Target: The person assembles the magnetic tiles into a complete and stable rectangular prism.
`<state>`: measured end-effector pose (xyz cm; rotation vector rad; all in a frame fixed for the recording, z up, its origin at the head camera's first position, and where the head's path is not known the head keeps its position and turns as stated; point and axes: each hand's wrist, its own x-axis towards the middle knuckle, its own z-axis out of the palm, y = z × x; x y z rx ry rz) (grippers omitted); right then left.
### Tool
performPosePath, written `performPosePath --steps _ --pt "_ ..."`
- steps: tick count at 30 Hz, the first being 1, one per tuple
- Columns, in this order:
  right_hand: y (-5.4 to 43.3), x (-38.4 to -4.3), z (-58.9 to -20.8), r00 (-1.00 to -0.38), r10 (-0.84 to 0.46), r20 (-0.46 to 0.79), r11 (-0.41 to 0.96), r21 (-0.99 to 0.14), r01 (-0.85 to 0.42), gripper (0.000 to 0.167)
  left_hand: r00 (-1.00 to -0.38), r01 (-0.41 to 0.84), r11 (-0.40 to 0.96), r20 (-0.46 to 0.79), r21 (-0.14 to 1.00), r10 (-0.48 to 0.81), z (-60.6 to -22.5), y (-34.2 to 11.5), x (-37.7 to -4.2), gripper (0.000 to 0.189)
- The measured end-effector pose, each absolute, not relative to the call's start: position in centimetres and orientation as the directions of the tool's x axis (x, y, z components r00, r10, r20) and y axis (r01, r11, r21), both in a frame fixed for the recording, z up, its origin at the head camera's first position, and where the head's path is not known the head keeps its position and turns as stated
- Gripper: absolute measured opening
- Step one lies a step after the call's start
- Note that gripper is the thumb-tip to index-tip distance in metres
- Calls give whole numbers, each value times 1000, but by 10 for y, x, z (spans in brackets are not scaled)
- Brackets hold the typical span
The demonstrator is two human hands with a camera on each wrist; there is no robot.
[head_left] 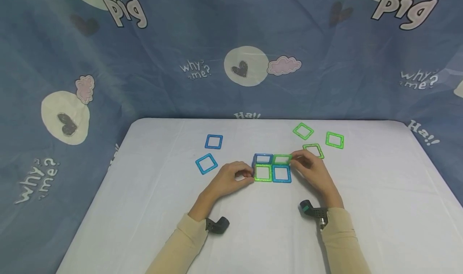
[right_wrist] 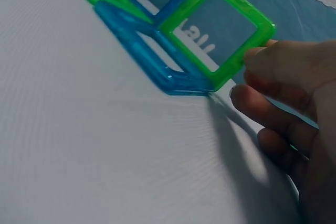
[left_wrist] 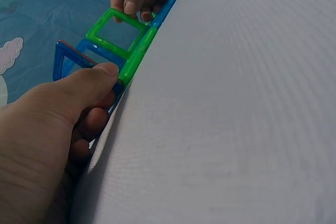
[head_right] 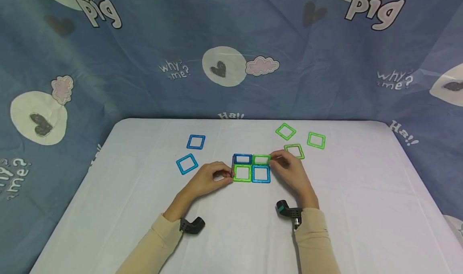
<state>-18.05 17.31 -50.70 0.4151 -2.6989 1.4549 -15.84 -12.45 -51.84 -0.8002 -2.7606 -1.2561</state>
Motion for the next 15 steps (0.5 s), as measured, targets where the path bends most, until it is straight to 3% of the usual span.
performPosePath --steps 15 --pt "183 -182 -509 -943 -42 331 573 -765 -294 16 -867 460 549 218 698 449 -518 -125 -158 21"
